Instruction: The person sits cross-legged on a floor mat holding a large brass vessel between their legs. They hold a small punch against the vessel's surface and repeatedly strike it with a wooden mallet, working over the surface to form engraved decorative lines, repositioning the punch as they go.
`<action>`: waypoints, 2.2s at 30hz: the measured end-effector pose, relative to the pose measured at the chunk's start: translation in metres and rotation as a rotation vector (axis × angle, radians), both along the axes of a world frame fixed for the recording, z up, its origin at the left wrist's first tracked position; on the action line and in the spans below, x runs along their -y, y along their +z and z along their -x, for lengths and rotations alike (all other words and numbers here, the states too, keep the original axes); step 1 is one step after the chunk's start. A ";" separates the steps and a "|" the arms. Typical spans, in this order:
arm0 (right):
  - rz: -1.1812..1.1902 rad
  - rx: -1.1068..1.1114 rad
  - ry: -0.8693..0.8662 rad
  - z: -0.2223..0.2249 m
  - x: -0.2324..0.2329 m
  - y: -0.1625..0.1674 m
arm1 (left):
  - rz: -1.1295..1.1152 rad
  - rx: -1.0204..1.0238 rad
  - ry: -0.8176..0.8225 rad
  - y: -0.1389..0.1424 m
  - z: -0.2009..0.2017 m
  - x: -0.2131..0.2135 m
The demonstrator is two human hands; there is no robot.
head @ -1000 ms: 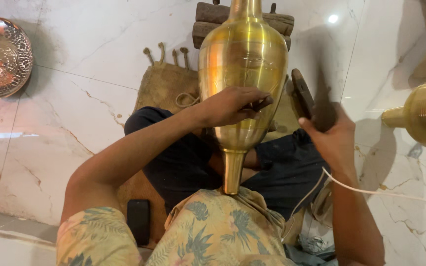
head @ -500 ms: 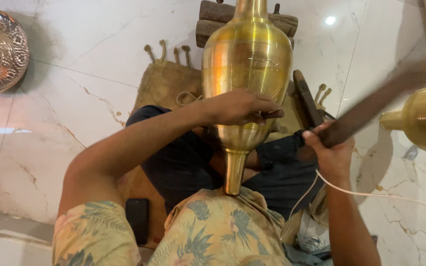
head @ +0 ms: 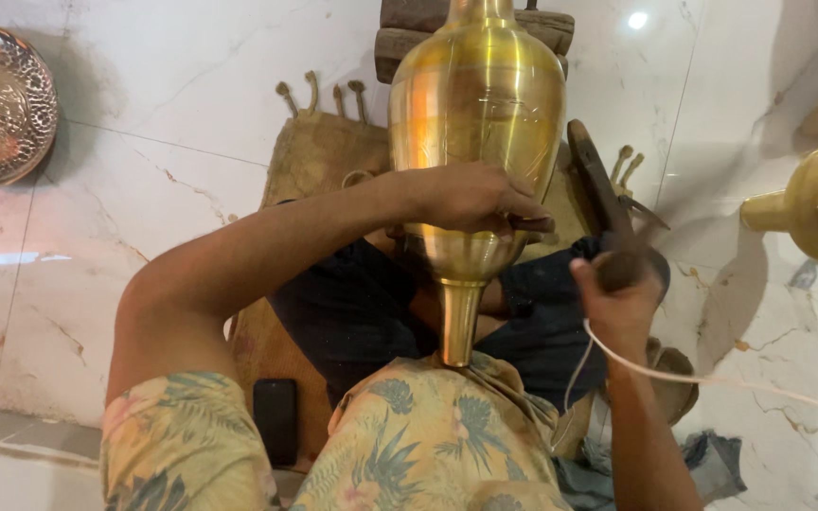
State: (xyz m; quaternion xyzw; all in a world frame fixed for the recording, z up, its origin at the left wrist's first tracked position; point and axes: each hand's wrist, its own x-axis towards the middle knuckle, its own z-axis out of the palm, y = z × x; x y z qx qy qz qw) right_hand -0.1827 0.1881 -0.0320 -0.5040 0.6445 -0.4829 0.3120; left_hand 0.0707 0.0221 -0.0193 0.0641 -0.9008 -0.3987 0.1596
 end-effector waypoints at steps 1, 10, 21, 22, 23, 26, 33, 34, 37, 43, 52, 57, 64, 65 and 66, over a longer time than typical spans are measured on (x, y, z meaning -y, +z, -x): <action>-0.013 -0.313 0.048 -0.001 -0.002 -0.002 | 0.007 0.006 0.002 0.000 -0.001 0.000; 0.006 -0.182 -0.025 -0.001 -0.010 -0.031 | -0.005 0.005 -0.063 0.004 -0.011 -0.003; 0.148 -0.353 0.050 -0.005 -0.012 -0.041 | -0.037 0.235 -0.127 0.006 -0.016 -0.003; 0.154 -0.327 0.042 -0.006 -0.012 -0.042 | -0.025 0.113 -0.148 0.006 -0.017 -0.002; 0.156 -0.299 0.032 -0.007 -0.012 -0.043 | -0.016 -0.006 -0.174 0.006 -0.018 -0.002; 0.208 -0.178 0.006 -0.012 -0.012 -0.045 | -0.006 0.102 -0.186 0.005 -0.020 -0.002; 0.253 -0.350 -0.010 -0.026 -0.014 -0.045 | 0.015 0.037 -0.255 0.001 -0.025 0.000; 0.237 -0.439 -0.004 -0.028 -0.014 -0.045 | 0.013 0.034 -0.250 0.001 -0.027 0.000; 0.293 -0.091 -0.028 -0.034 -0.015 -0.046 | -0.019 0.034 -0.247 0.005 -0.031 -0.004; 0.248 -0.436 -0.106 -0.039 -0.022 -0.046 | 0.055 0.015 -0.279 0.016 -0.034 -0.001; 0.392 -0.519 -0.031 -0.053 -0.024 -0.041 | 0.023 0.036 -0.307 0.013 -0.042 -0.003; 0.412 -0.303 -0.082 -0.060 -0.019 -0.042 | 0.062 0.042 -0.318 0.009 -0.046 -0.004; 0.423 -0.613 -0.070 -0.065 -0.021 -0.042 | 0.110 0.087 -0.309 0.012 -0.048 -0.006; 0.402 -0.836 -0.029 -0.064 -0.021 -0.042 | 0.116 0.096 -0.301 0.012 -0.049 -0.006; 0.441 -0.609 -0.049 -0.063 -0.022 -0.043 | 0.125 0.107 -0.295 0.012 -0.049 -0.006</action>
